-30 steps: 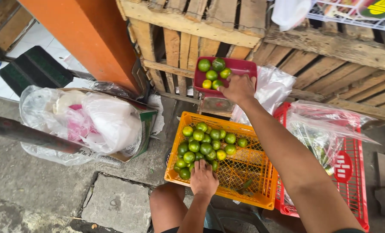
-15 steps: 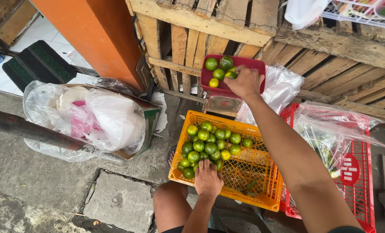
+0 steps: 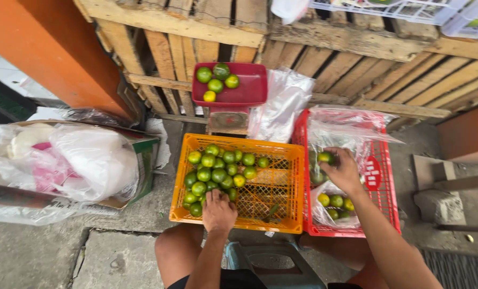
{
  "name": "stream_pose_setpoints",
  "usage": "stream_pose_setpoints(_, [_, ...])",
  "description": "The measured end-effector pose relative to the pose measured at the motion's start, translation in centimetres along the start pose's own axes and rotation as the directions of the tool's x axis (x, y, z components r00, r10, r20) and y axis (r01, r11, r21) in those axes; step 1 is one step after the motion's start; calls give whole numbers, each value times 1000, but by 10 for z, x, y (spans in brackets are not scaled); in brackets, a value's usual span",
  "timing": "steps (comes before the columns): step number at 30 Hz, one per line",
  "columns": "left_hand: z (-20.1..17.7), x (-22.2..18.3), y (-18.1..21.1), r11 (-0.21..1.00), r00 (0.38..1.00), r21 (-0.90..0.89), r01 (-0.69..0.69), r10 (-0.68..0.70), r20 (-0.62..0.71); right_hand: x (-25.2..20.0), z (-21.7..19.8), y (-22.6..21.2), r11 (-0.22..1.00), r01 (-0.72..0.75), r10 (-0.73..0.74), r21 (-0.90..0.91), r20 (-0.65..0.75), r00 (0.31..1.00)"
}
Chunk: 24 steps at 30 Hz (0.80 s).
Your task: Picking limes from a crate, weighing them on a scale, and placing them into plastic bags.
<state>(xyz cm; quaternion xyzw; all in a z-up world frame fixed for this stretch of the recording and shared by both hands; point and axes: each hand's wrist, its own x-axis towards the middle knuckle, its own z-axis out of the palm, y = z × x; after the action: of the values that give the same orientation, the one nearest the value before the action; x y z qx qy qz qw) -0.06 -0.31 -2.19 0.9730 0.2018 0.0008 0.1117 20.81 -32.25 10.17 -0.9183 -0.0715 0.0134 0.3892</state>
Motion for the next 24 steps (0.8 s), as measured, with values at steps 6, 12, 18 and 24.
stream_pose_setpoints(6, [14, -2, 0, 999, 996, 45, -4, 8, -89, -62, -6, 87, 984, -151, 155, -92, 34, 987])
stream_pose_setpoints(12, [6, -5, 2, 999, 994, 52, 7, -1, -108, -86, 9, 147, 983, -86, 86, -163, -7, 996])
stream_pose_setpoints(18, [6, -6, 5, 998, 991, 62, -1, 9, -132, -106, 11, 148, 985, -104, 124, -136, 152, 981])
stream_pose_setpoints(24, [8, -7, 5, 997, 992, 73, 19, -10, -124, -103, 25, 143, 972, -35, 100, -233, 274, 957])
